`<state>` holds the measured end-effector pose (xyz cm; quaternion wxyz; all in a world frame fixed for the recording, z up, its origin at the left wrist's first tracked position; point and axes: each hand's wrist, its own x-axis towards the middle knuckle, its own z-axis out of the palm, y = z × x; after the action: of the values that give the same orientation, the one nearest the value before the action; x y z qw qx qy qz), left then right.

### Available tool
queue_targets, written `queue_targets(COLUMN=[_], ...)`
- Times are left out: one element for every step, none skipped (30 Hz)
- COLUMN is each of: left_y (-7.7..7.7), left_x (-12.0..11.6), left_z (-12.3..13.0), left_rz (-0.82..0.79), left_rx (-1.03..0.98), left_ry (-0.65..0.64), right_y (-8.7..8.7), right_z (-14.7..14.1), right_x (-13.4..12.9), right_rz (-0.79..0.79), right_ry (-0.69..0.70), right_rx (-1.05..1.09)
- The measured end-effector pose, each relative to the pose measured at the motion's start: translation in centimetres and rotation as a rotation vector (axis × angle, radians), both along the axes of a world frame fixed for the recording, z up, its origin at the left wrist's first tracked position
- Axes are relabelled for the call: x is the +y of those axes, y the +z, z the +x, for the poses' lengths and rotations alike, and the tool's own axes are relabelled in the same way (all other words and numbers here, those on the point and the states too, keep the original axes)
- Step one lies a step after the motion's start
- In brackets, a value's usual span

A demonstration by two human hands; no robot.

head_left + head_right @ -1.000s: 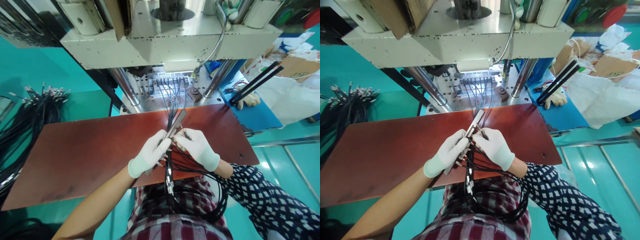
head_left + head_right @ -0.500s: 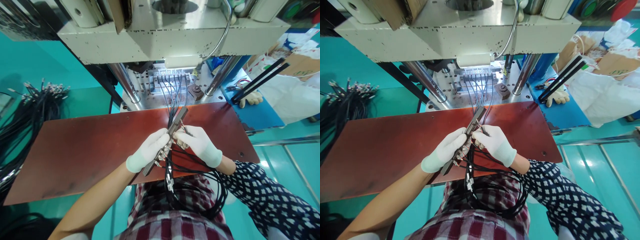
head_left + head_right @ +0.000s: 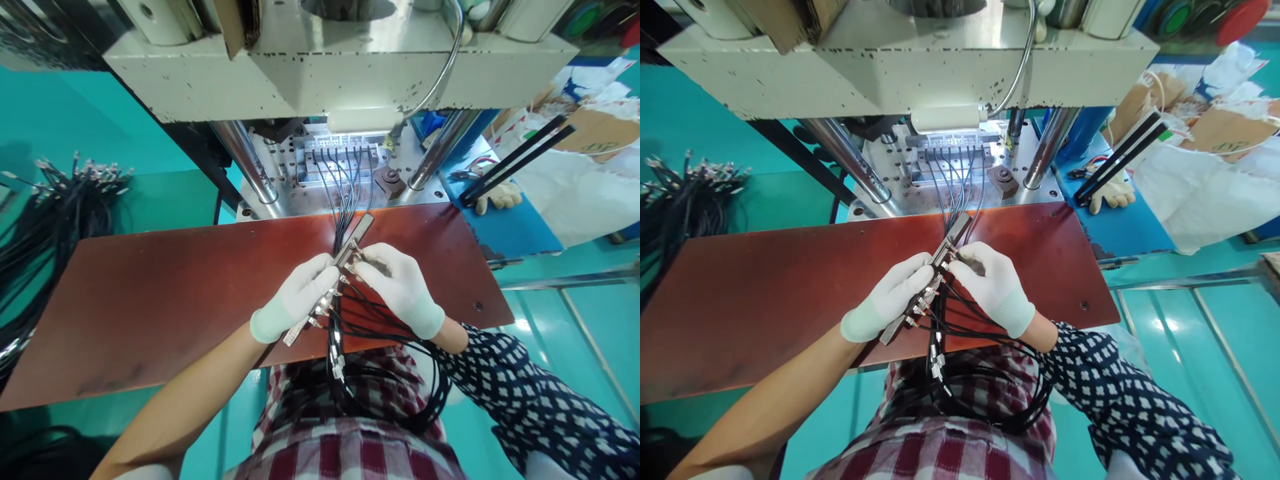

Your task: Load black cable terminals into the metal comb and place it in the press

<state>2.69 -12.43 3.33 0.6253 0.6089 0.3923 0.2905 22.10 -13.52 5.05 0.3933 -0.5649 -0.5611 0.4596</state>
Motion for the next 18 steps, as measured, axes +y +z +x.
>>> queue_targets(left_y=[-0.1,-0.2,-0.4,-0.5,-0.7,-0.8,-1.0,-1.1,-1.2,-1.3,-1.4,-1.4,-1.3,-1.2,-1.0,-0.8,-0.6,-0.4], left_x=[0.0,0.1,0.2,0.2,0.2,0.3,0.3,0.3,0.3,0.2,0.2,0.2,0.3,0.3,0.3,0.3,0.4,0.4], left_z=[-0.1,-0.1,-0.2,-0.2,-0.2,-0.2,-0.2,-0.2,-0.1,-0.1,-0.1,-0.1,-0.1,-0.1,-0.1,-0.1,-0.2,-0.2], left_rz=[-0.015,-0.034,-0.055,-0.079,-0.105,-0.132,-0.157,-0.180,-0.199,-0.216,-0.229,-0.238,-0.240,-0.232,-0.207,-0.161,-0.093,-0.013], left_rx=[-0.013,-0.026,-0.044,-0.067,-0.092,-0.116,-0.140,-0.163,-0.183,-0.197,-0.207,-0.212,-0.212,-0.200,-0.173,-0.131,-0.073,-0.002], left_ry=[-0.009,-0.020,-0.031,-0.041,-0.047,-0.053,-0.057,-0.059,-0.064,-0.066,-0.067,-0.067,-0.068,-0.071,-0.075,-0.080,-0.084,-0.082], right_y=[0.3,0.6,0.9,1.2,1.4,1.5,1.6,1.6,1.6,1.5,1.4,1.4,1.4,1.4,1.5,1.6,1.7,1.7], right_z=[0.1,0.2,0.3,0.4,0.6,0.7,0.8,0.9,1.0,1.0,1.0,1.0,1.1,1.1,1.1,1.2,1.2,1.3], right_x=[0.1,0.2,0.4,0.6,0.8,1.0,1.2,1.4,1.5,1.6,1.6,1.7,1.7,1.8,1.8,1.9,2.0,2.0], right_rz=[-0.009,-0.024,-0.045,-0.071,-0.099,-0.126,-0.146,-0.158,-0.159,-0.154,-0.147,-0.140,-0.136,-0.132,-0.130,-0.135,-0.141,-0.149], right_ry=[0.002,0.005,0.011,0.027,0.050,0.075,0.097,0.116,0.128,0.133,0.137,0.141,0.147,0.152,0.162,0.177,0.195,0.205], right_rx=[0.004,0.015,0.029,0.041,0.047,0.047,0.041,0.029,0.012,-0.006,-0.024,-0.036,-0.044,-0.048,-0.048,-0.045,-0.040,-0.036])
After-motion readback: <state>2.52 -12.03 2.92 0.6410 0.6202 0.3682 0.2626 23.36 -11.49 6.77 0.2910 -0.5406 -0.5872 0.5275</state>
